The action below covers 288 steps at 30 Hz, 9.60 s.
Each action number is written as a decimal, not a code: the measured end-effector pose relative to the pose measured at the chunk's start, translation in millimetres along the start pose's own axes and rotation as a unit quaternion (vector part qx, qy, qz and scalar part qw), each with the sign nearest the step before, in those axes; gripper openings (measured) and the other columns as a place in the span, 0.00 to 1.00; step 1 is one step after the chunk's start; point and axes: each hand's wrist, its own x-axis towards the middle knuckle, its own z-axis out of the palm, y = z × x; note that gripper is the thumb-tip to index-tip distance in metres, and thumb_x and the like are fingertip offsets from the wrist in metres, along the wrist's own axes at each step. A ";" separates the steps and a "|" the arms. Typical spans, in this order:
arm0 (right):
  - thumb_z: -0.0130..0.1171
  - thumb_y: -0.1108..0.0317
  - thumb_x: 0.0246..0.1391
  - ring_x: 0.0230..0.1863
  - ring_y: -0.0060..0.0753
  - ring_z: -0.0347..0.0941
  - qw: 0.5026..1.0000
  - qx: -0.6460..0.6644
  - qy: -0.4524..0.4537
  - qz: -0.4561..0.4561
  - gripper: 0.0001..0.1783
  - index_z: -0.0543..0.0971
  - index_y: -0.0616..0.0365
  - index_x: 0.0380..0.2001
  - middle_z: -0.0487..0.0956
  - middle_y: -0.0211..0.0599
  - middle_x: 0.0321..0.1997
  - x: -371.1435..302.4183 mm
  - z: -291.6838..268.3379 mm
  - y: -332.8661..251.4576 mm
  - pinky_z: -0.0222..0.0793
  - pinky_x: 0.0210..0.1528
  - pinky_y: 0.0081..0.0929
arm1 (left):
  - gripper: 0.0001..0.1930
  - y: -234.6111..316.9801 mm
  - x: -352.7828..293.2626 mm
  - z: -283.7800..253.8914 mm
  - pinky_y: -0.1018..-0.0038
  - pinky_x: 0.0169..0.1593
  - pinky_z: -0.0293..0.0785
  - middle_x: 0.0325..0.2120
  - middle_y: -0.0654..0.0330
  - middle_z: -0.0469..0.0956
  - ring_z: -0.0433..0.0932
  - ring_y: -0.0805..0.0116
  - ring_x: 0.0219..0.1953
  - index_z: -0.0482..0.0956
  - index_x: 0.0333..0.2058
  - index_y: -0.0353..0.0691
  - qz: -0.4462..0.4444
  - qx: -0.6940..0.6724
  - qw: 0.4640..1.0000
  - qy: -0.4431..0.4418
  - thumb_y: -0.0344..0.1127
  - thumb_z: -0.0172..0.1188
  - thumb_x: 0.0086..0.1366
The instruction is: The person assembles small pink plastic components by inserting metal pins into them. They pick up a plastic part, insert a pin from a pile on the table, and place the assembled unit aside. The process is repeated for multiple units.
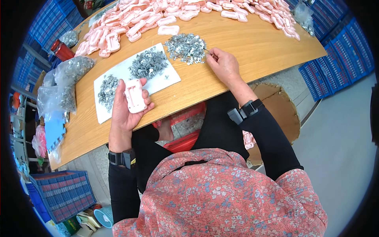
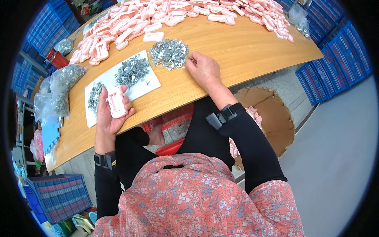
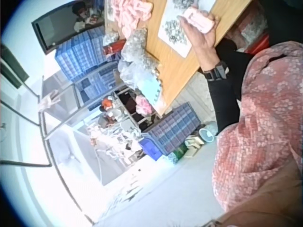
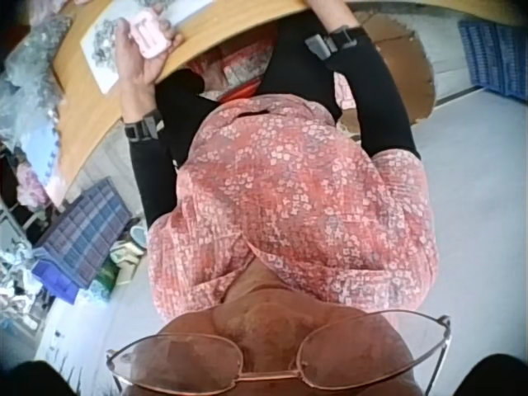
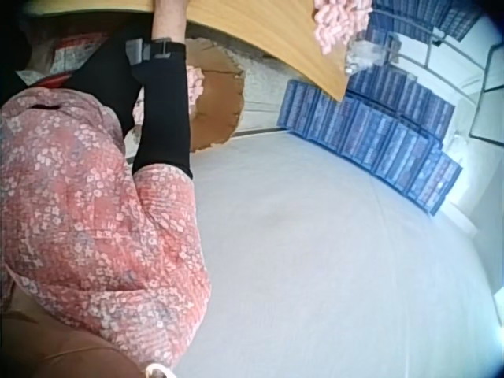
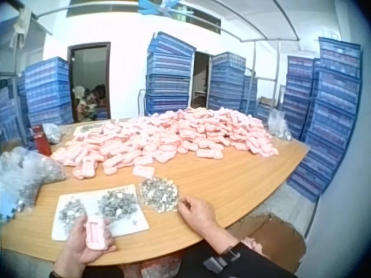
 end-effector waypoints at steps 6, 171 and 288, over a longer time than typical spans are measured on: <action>0.59 0.56 0.56 0.29 0.42 0.78 1.000 -0.012 -0.012 0.010 0.12 0.82 0.52 0.34 0.81 0.36 0.26 -0.1 -2.1 -2.5 0.72 0.32 0.38 | 0.33 -1.0 0.7 3.1 0.64 0.37 0.82 0.29 0.56 0.75 0.77 0.64 0.29 0.72 0.53 0.36 0.000 0.003 1.000 0.015 0.64 0.40 0.72; 0.66 0.74 0.46 0.38 0.41 0.76 0.952 -0.003 -0.156 -0.264 0.09 0.79 0.59 0.32 0.77 0.37 0.39 -16.2 28.8 -117.4 0.74 0.36 0.35 | 0.25 -19.4 43.2 34.8 0.60 0.34 0.83 0.39 0.54 0.79 0.82 0.61 0.35 0.65 0.61 0.41 -0.161 -0.030 0.980 0.114 0.48 0.28 0.77; 0.58 0.79 0.50 0.32 0.31 0.76 0.910 0.309 -0.236 -0.146 0.14 0.74 0.61 0.42 0.80 0.38 0.34 -30.1 20.2 -115.9 0.74 0.35 0.28 | 0.21 0.3 27.9 36.8 0.75 0.28 0.63 0.33 0.62 0.72 0.67 0.73 0.24 0.64 0.59 0.44 -0.080 -0.036 0.995 0.049 0.47 0.49 0.74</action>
